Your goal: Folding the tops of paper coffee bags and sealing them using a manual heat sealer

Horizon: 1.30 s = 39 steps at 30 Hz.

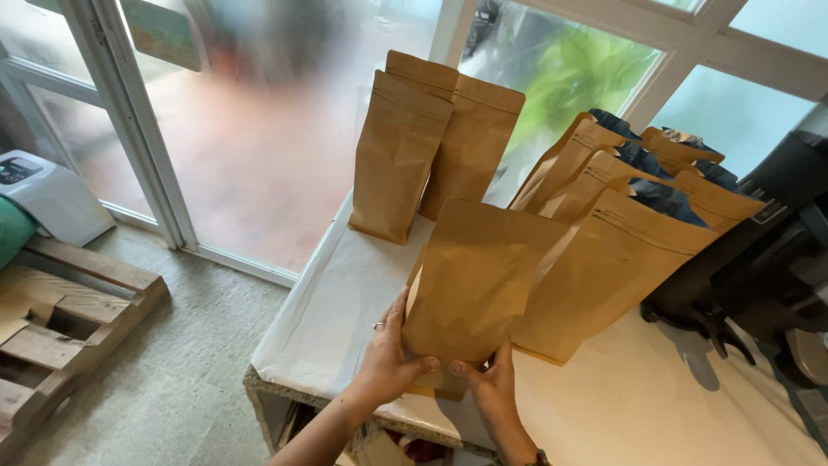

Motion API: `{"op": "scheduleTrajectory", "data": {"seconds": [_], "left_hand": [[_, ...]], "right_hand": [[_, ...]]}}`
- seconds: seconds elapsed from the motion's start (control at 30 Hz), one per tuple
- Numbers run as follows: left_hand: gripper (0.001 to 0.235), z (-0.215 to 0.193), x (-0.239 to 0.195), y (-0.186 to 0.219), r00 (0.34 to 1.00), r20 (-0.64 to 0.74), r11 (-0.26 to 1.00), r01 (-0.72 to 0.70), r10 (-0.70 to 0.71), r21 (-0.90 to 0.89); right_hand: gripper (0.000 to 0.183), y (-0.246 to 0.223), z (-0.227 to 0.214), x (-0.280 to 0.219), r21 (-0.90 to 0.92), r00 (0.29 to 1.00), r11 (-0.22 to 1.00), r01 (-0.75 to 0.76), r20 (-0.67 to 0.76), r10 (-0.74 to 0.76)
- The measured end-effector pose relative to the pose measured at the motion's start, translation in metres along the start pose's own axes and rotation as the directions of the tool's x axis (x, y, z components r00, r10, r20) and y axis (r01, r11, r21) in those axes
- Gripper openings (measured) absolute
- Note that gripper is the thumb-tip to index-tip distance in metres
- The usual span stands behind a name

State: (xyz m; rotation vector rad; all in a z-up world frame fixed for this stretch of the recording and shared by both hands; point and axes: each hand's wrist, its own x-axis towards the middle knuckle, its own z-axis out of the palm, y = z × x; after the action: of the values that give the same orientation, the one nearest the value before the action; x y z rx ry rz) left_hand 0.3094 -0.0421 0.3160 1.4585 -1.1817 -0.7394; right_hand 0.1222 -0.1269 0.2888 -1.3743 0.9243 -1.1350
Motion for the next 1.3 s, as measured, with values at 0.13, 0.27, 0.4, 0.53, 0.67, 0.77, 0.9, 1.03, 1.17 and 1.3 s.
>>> {"op": "scheduleTrajectory", "data": {"seconds": [0.13, 0.27, 0.4, 0.53, 0.67, 0.77, 0.9, 1.03, 1.17, 1.3], "left_hand": [[0.129, -0.006, 0.020, -0.015, 0.995, -0.018, 0.995, -0.095, 0.095, -0.023], [0.134, -0.005, 0.021, -0.013, 0.992, 0.029, 0.990, -0.124, 0.126, -0.070], [0.135, 0.013, 0.000, -0.042, 0.980, -0.042, 0.980, -0.194, 0.196, 0.032], [0.122, 0.038, -0.025, -0.068, 0.912, -0.105, 0.910, -0.376, 0.397, 0.176], [0.094, 0.047, -0.037, -0.055, 0.800, -0.051, 0.772, -0.557, 0.597, 0.307], [0.067, 0.037, -0.035, -0.032, 0.742, -0.065, 0.741, -0.652, 0.667, 0.158], [0.065, 0.033, -0.029, -0.028, 0.773, -0.056, 0.772, -0.634, 0.632, -0.032], [0.057, 0.038, -0.004, -0.041, 0.865, -0.091, 0.863, -0.500, 0.494, -0.071], [0.098, 0.029, 0.025, -0.049, 0.967, -0.141, 0.974, -0.222, 0.214, -0.041], [0.125, 0.025, 0.043, -0.038, 0.998, -0.033, 0.997, -0.049, 0.047, -0.065]], "right_hand": [[0.087, 0.012, -0.005, 0.007, 0.035, 0.998, 0.998, 0.060, 0.013, -0.060], [0.089, 0.026, -0.012, 0.009, 0.159, 0.994, 0.984, 0.075, 0.067, -0.087], [0.077, 0.049, -0.024, 0.024, 0.243, 0.993, 0.969, 0.043, 0.099, -0.069], [0.070, 0.070, -0.029, 0.045, -0.203, 0.961, 0.940, 0.274, 0.023, -0.275], [0.021, 0.025, -0.008, 0.031, -0.039, 0.983, 0.999, -0.031, -0.184, 0.024], [0.062, 0.029, -0.020, 0.010, 0.147, 0.989, 0.987, 0.061, 0.124, -0.079], [0.123, 0.053, -0.039, 0.004, 0.102, 0.978, 0.994, -0.050, 0.206, 0.028], [0.056, 0.075, -0.051, 0.022, 0.086, 0.992, 0.993, 0.078, 0.096, -0.086], [0.023, 0.067, -0.052, 0.036, 0.205, 0.996, 0.977, 0.054, 0.058, -0.067], [0.019, 0.061, -0.039, 0.045, 0.176, 0.996, 0.983, 0.053, -0.077, -0.039]]}}
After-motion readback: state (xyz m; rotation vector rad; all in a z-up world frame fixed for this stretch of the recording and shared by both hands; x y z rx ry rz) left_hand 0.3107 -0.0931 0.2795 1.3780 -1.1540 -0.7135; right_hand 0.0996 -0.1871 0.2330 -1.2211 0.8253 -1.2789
